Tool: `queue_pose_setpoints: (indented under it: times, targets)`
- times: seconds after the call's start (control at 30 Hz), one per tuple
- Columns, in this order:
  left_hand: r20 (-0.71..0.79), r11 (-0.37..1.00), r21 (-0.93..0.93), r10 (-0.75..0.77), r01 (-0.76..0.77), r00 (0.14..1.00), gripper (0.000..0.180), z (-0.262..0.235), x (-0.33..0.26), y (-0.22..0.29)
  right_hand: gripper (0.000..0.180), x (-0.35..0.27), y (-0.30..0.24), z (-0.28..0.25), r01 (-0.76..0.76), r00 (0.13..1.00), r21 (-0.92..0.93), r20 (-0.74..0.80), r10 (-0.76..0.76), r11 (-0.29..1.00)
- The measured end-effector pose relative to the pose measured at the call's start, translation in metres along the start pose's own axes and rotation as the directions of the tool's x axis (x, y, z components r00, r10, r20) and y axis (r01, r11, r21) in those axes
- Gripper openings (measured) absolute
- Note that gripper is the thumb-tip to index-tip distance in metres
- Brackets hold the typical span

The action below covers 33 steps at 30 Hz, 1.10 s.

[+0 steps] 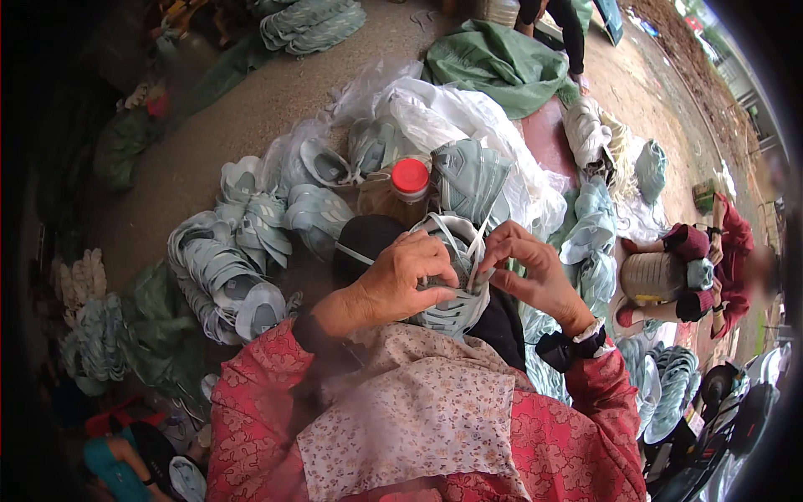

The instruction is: Thread laces through the eyelets of a shoe.

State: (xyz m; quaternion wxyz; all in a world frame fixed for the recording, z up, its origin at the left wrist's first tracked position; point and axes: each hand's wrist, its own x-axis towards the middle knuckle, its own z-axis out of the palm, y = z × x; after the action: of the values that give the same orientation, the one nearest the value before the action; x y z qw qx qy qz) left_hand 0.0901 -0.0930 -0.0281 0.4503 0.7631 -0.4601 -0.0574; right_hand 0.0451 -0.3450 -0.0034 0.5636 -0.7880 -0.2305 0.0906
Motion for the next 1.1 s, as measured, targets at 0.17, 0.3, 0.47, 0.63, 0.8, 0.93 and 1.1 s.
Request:
queue_pose_setpoints:
  times: [0.17, 0.3, 0.47, 0.63, 0.8, 0.93, 1.1]
  targets:
    - [0.013, 0.999, -0.029, -0.024, 0.024, 1.0, 0.018, 0.0, 0.001, 0.001, 0.014, -0.01, 0.015, 0.007, -0.236, 0.955, 0.129, -0.151, 0.254, 0.963]
    - [0.047, 0.998, 0.038, -0.043, 0.041, 0.998, 0.016, 0.002, 0.002, 0.005, 0.015, -0.015, 0.008, 0.013, -0.319, 0.888, 0.276, -0.246, 0.387, 0.907]
    - [0.199, 0.987, -0.104, -0.1, 0.122, 0.975, 0.012, -0.011, 0.003, 0.006, 0.014, -0.019, 0.011, 0.009, -0.396, 0.849, 0.375, -0.198, 0.49, 0.838]
    - [0.448, 0.729, -0.439, -0.329, 0.525, 0.831, 0.014, -0.021, 0.007, 0.001, 0.012, -0.026, 0.02, -0.001, -0.365, 0.823, 0.844, 0.096, 0.56, 0.392]
    - [0.328, 0.771, -0.49, -0.271, 0.408, 0.905, 0.017, -0.018, 0.011, 0.015, 0.008, -0.04, 0.029, 0.001, -0.311, 0.784, 0.751, -0.143, 0.604, 0.582]
    - [0.105, 0.989, -0.096, -0.101, 0.111, 0.989, 0.023, 0.003, 0.017, 0.022, 0.015, -0.044, 0.017, 0.022, -0.339, 0.848, 0.614, -0.127, 0.514, 0.712]
    - [-0.003, 0.998, 0.061, -0.005, 0.006, 1.0, 0.029, 0.014, 0.03, 0.016, 0.045, -0.033, 0.016, 0.043, -0.224, 0.94, 0.19, -0.216, 0.263, 0.956]
